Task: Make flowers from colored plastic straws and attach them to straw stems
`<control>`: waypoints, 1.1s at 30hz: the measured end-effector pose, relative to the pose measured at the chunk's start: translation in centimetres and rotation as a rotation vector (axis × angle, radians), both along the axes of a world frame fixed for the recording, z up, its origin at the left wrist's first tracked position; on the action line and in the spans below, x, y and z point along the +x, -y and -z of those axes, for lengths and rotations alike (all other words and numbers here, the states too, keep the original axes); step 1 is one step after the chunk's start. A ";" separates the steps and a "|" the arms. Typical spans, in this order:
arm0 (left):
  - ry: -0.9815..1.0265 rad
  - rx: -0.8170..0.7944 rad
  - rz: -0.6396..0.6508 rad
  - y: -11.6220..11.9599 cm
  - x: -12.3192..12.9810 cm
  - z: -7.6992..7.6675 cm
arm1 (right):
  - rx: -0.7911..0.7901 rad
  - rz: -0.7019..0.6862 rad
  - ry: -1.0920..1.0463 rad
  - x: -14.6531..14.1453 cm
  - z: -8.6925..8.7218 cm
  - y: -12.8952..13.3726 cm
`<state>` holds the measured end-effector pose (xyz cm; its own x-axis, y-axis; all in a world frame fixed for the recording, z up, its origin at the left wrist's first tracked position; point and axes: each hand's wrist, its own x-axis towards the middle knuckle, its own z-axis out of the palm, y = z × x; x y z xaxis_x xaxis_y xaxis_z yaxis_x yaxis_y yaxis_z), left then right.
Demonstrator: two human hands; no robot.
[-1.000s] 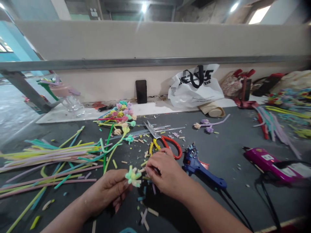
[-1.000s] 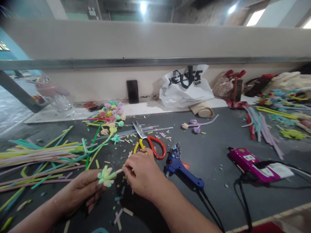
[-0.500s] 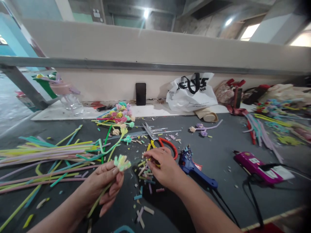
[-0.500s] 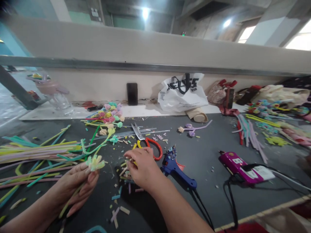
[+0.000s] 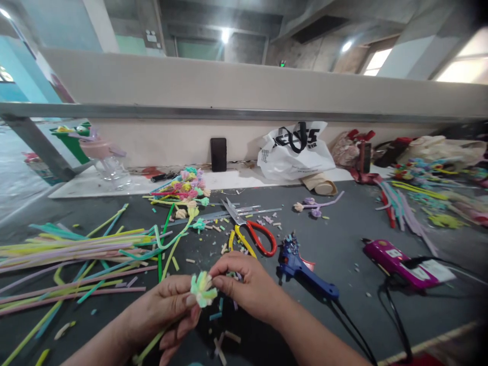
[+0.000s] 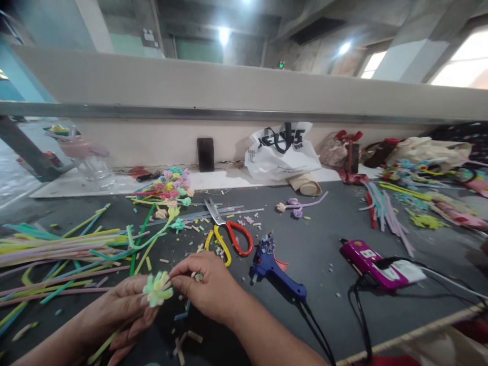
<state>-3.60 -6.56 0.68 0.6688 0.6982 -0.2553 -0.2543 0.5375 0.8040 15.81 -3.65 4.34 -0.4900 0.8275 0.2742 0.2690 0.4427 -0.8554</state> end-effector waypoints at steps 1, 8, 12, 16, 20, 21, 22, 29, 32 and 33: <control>-0.018 0.001 0.003 0.0 0.0 0.0 | 0.003 0.003 0.005 0.0 0.0 0.0; -0.077 0.052 0.030 -0.2 0.2 -0.1 | 0.035 0.036 0.014 0.1 -0.2 0.1; -0.077 0.037 0.019 -0.3 0.2 0.1 | 0.074 0.046 0.031 0.0 0.2 0.3; -0.085 0.024 0.027 -0.3 0.2 0.1 | 0.098 0.055 0.037 -0.1 0.4 0.4; -0.109 0.051 0.080 -0.4 0.2 -0.1 | 0.072 0.057 0.070 -0.3 0.4 0.3; -0.125 0.067 0.090 -0.4 0.2 -0.2 | 0.068 0.056 0.072 -0.3 0.4 0.3; -0.144 0.088 0.093 -0.4 0.2 -0.3 | 0.065 0.057 0.071 -0.2 0.3 0.2; -0.361 0.314 0.092 -0.2 0.3 -0.6 | 0.114 0.027 0.002 0.9 -0.4 -0.1; -0.431 0.392 0.087 -0.2 0.4 -0.6 | 0.187 -0.010 0.015 1.0 -0.4 -0.1; -0.453 0.421 0.099 -0.2 0.4 -0.6 | 0.211 -0.023 0.033 1.0 -0.4 -0.2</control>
